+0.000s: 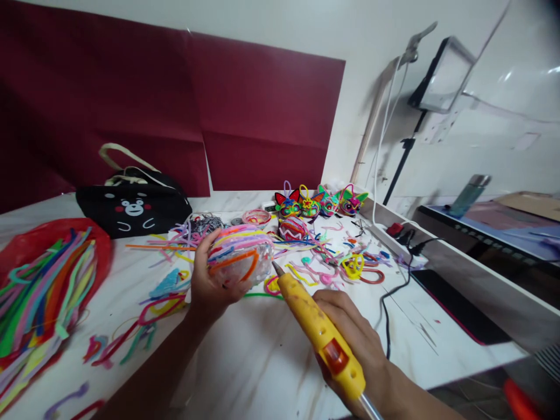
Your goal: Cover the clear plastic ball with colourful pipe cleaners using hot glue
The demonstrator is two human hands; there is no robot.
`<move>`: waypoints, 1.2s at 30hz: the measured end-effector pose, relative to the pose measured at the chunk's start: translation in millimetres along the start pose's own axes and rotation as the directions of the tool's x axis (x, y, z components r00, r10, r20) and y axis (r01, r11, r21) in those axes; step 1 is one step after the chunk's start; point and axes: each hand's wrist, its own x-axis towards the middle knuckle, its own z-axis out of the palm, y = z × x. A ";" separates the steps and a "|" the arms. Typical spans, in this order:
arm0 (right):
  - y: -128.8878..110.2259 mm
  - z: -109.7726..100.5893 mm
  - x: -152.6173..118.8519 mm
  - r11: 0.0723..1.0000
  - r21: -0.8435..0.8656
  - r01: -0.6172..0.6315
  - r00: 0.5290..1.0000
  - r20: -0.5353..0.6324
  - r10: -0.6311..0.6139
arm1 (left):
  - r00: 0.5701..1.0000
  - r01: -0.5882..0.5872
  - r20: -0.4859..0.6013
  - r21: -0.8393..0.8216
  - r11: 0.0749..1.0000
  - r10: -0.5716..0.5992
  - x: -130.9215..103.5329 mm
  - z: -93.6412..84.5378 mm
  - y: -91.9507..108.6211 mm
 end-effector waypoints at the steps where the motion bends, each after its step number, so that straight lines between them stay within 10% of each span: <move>1: 1.3 0.8 -1.8 1.000 0.006 -0.019 1.000 0.004 0.019 | 1.000 0.012 0.012 -0.004 1.000 -0.012 -0.5 0.5 -0.2; 20: 3.0 13.1 -2.1 0.991 0.037 -0.126 0.991 -0.027 0.127 | 1.000 -0.014 0.009 0.118 0.993 0.013 0.5 3.7 0.7; 36: -15.9 23.3 15.2 0.993 0.104 -0.056 0.997 0.057 0.050 | 0.929 -0.354 0.054 0.412 0.840 0.365 4.0 1.7 11.8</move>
